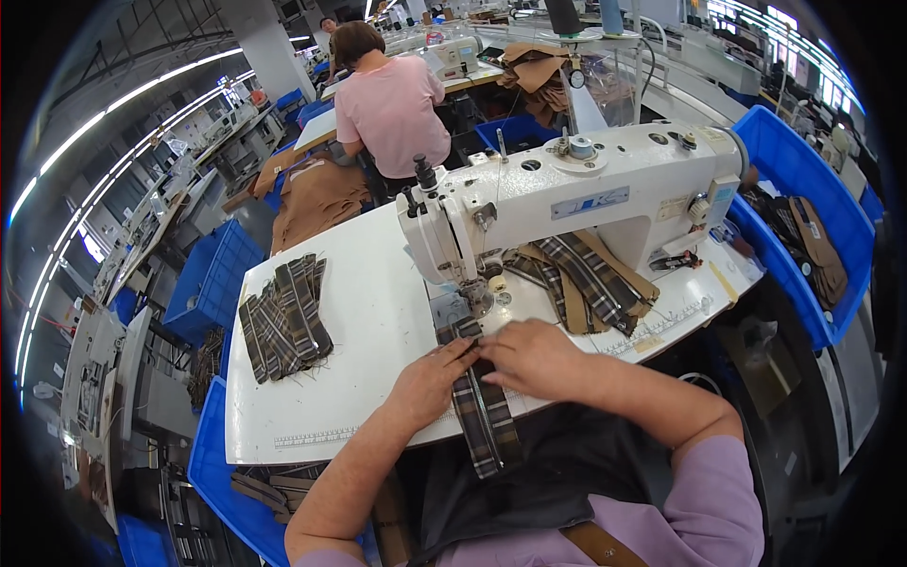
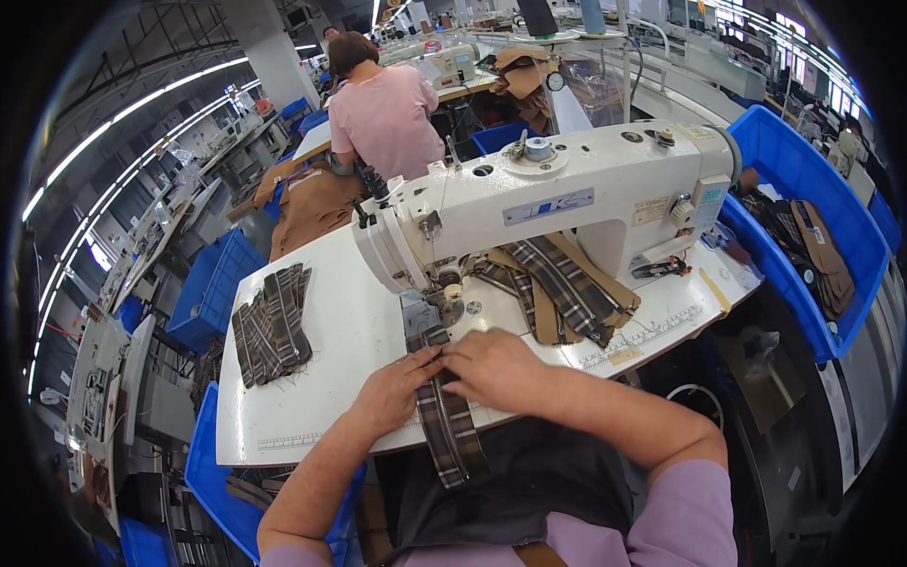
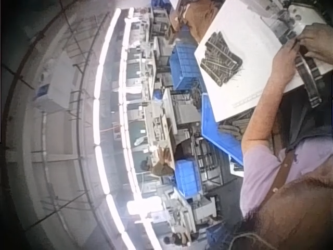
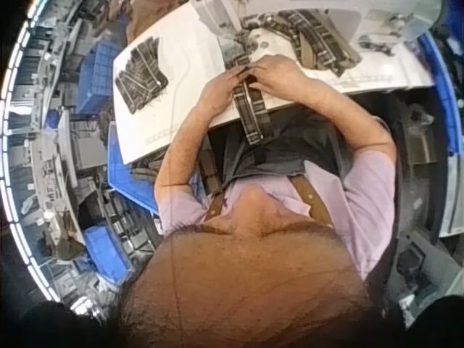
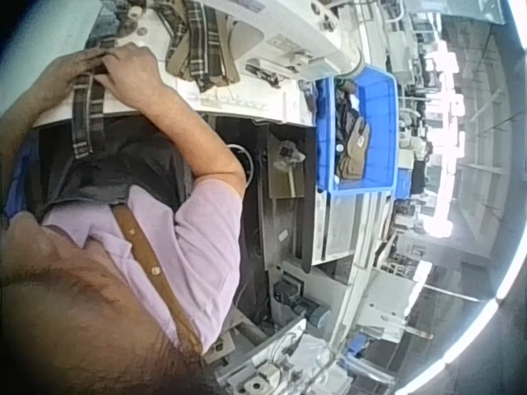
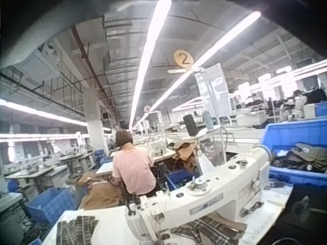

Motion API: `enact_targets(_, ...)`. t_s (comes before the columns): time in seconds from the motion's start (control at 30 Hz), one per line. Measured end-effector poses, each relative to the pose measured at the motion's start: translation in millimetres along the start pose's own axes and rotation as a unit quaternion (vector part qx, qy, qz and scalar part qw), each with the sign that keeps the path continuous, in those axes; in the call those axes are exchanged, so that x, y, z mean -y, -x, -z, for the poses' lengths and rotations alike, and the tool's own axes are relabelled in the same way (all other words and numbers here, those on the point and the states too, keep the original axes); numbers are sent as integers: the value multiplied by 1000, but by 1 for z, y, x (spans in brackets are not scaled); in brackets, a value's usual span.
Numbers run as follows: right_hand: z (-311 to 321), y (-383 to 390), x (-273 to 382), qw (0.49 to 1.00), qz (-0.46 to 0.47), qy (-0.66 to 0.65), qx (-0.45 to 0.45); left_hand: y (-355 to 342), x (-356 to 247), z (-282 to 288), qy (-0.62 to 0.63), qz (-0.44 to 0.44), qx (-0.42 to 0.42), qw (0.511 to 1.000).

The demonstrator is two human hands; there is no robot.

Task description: The recorder is using an industrial sewing machine to assemble leather or heavy fabric strips with zippers.

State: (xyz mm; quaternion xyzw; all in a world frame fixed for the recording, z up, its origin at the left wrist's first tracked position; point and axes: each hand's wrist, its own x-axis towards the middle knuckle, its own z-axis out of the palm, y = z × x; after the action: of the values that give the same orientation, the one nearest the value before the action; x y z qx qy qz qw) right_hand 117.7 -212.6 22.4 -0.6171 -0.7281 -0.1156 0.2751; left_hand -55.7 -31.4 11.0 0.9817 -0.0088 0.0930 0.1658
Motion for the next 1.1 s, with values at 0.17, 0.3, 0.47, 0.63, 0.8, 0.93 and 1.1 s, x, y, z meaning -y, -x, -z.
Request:
enact_targets(0.17,-8,-19,-44,997,26,30,68,-9,13,9,54,25,6,998)
enact_targets(0.3,-11,-25,-54,995,33,37,84,-27,12,11,-44,22,-38,998)
enact_targets(0.47,-17,-20,-64,999,26,13,15,-38,33,-3,-33,-20,-95,995)
enact_targets(0.63,-13,-22,-68,998,-1,8,58,-46,34,-4,-15,-17,-96,995)
enact_targets(0.8,-11,-25,-68,999,8,9,40,-45,31,-4,20,-19,-108,994)
enact_targets(0.93,-11,-26,-69,999,-1,6,52,-46,32,-4,22,-10,-106,994)
enact_targets(1.1,-17,-24,-68,1000,7,5,28,-45,32,-3,20,-3,-103,994)
